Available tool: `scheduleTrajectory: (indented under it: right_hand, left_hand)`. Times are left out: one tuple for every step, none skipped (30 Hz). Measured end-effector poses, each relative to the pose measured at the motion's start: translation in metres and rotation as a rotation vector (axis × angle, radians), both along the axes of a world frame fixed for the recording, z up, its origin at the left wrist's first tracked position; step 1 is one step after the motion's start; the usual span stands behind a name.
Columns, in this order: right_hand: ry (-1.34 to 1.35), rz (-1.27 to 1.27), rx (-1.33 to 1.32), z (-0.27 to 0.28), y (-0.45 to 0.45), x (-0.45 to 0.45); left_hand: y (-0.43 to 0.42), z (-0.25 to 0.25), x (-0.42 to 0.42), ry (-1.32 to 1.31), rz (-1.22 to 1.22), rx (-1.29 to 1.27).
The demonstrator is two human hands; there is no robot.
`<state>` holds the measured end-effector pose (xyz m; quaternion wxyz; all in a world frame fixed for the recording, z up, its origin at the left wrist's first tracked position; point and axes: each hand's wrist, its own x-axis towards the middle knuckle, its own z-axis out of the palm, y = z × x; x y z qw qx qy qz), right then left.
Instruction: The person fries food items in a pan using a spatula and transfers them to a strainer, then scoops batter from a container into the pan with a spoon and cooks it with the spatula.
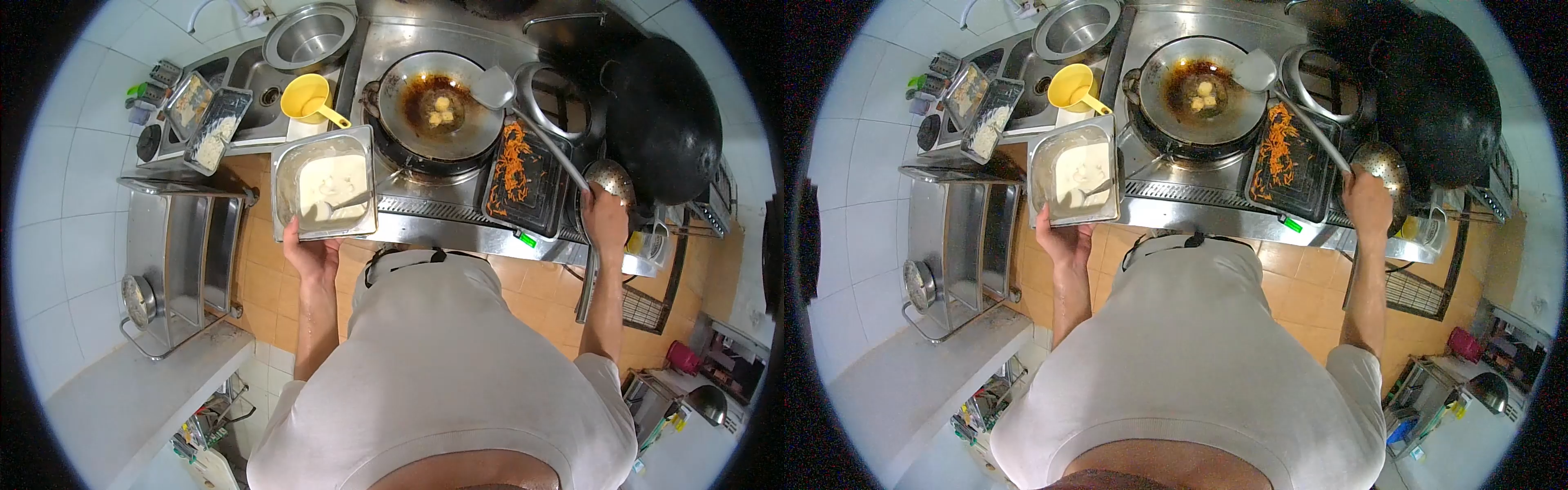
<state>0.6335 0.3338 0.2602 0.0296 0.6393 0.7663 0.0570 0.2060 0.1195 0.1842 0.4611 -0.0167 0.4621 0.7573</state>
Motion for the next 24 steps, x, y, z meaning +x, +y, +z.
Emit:
scheduleTrajectory:
  right_hand:
    - [0.058,-0.025,-0.082,0.013,0.004,-0.005]
    - [0.049,0.008,-0.099,0.018,0.008,-0.003]
    - [0.039,0.041,-0.116,0.024,0.012,-0.002]
    - [0.029,0.073,-0.133,0.031,0.015,-0.002]
    - [0.007,0.028,-0.18,0.038,0.018,-0.004]
    - [0.004,0.059,-0.186,0.042,0.019,-0.006]
    - [-0.001,0.09,-0.191,0.045,0.019,-0.008]
    - [-0.005,0.122,-0.197,0.046,0.02,-0.01]
    - [-0.02,0.125,-0.196,0.046,0.022,-0.013]
    - [-0.035,0.128,-0.196,0.044,0.024,-0.016]
    - [-0.05,0.132,-0.196,0.042,0.026,-0.019]
    - [-0.056,0.132,-0.167,0.041,0.027,-0.024]
    - [-0.061,0.131,-0.14,0.039,0.027,-0.03]
    - [-0.067,0.129,-0.114,0.037,0.026,-0.035]
    - [-0.082,0.131,-0.11,0.033,0.026,-0.041]
    - [-0.096,0.132,-0.106,0.027,0.028,-0.046]
    - [-0.109,0.133,-0.103,0.022,0.029,-0.05]
    - [-0.11,0.143,-0.096,0.015,0.031,-0.05]
    - [-0.11,0.154,-0.089,0.008,0.032,-0.051]
    - [-0.11,0.165,-0.082,0.004,0.033,-0.051]
    - [-0.098,0.161,-0.087,0.006,0.033,-0.053]
    - [-0.084,0.158,-0.094,0.008,0.031,-0.055]
    - [-0.072,0.154,-0.101,0.01,0.03,-0.056]
    - [-0.075,0.15,-0.104,0.012,0.029,-0.057]
  left_hand:
    - [-0.001,0.001,0.0,0.005,0.0,-0.007]
    - [-0.001,0.0,-0.001,-0.004,-0.004,0.001]
    - [-0.003,-0.003,-0.002,-0.013,-0.008,0.008]
    - [-0.004,-0.005,-0.002,-0.022,-0.013,0.015]
    - [-0.005,-0.006,-0.002,-0.015,-0.013,0.015]
    - [-0.006,-0.007,-0.002,-0.007,-0.012,0.014]
    - [-0.008,-0.008,-0.002,0.0,-0.011,0.015]
    - [-0.009,-0.009,-0.002,-0.007,-0.012,0.018]
    - [-0.009,-0.011,-0.002,-0.015,-0.012,0.022]
    - [-0.009,-0.011,-0.001,-0.023,-0.011,0.025]
    - [-0.01,-0.011,-0.001,-0.039,-0.004,0.044]
    - [-0.009,-0.009,0.0,-0.055,0.004,0.064]
    - [-0.01,-0.008,0.001,-0.07,0.012,0.082]
    - [-0.01,-0.008,0.001,-0.075,0.01,0.089]
    - [-0.011,-0.009,0.001,-0.079,0.006,0.097]
    - [-0.011,-0.01,0.001,-0.082,0.001,0.104]
    - [-0.012,-0.011,0.0,-0.087,0.004,0.103]
    - [-0.013,-0.013,0.0,-0.09,0.009,0.102]
    - [-0.013,-0.013,0.0,-0.092,0.015,0.102]
    - [-0.013,-0.013,-0.001,-0.078,0.021,0.08]
    - [-0.012,-0.012,0.0,-0.065,0.026,0.058]
    - [-0.012,-0.011,0.001,-0.052,0.033,0.036]
    - [-0.013,-0.012,0.0,-0.063,0.029,0.058]
    - [-0.015,-0.012,0.0,-0.074,0.024,0.08]
